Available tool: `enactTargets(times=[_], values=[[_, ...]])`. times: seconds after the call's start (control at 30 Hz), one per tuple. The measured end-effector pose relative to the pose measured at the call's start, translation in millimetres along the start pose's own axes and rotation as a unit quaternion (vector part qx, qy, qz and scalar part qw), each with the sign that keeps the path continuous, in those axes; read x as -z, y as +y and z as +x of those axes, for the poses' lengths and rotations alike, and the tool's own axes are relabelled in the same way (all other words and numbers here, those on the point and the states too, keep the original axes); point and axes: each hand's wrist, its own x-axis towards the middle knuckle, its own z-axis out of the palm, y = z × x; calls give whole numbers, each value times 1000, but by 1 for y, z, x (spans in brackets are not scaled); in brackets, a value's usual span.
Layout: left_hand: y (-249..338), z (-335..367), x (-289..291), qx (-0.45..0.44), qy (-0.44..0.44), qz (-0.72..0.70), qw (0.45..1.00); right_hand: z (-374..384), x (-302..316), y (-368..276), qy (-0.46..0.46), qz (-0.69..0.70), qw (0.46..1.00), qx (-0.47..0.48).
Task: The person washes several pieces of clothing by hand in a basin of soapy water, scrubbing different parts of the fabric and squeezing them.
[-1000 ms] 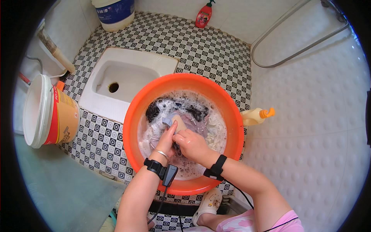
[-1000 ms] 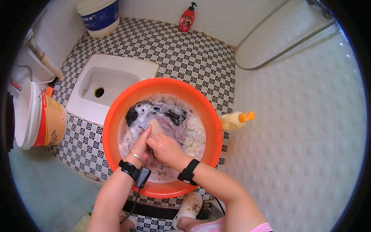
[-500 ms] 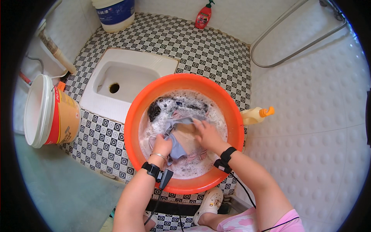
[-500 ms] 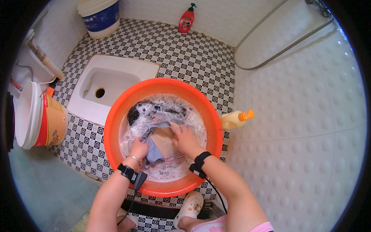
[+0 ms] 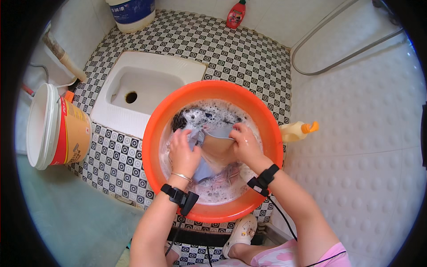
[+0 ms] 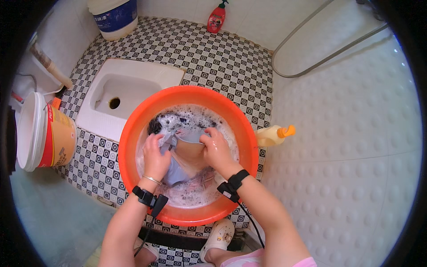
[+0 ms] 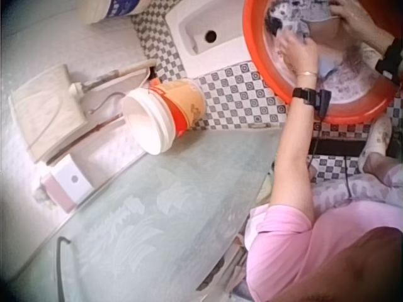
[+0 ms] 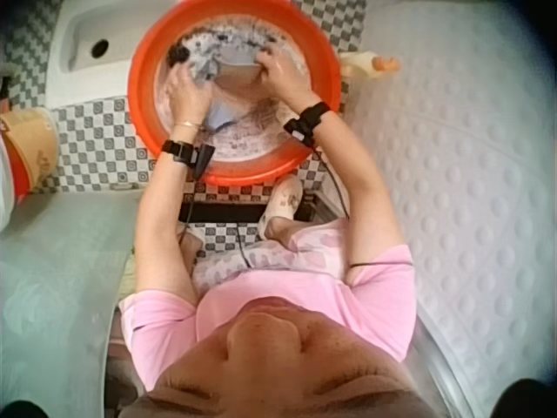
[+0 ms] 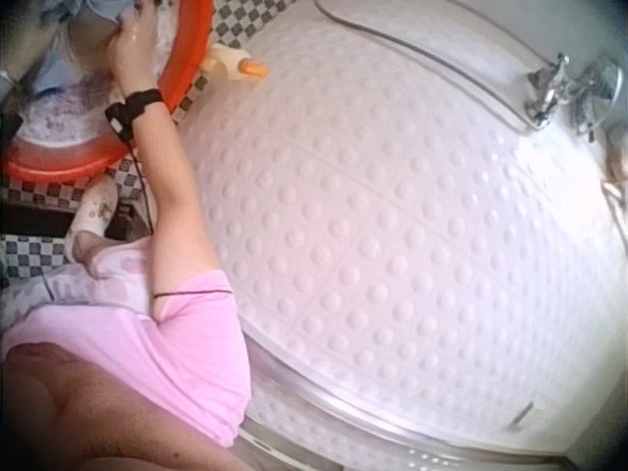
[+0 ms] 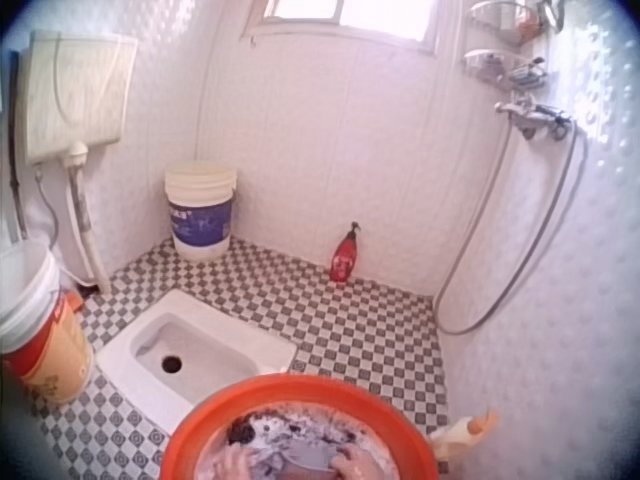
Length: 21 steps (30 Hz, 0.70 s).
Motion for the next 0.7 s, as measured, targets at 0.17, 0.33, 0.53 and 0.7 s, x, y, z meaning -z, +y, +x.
enactTargets(times=[0.17,0.33,0.53,0.7], values=[[38,4,14,-98,-126,22,987,12,48,-32,82,11,994,67],[57,-3,14,-78,-369,-48,925,-11,49,-10,-49,-18,999,-4],[61,-36,-14,-39,-413,16,910,-41,20,20,-49,107,936,-331],[55,-64,-33,-69,-499,-129,854,-63,13,3,-225,410,789,-399]])
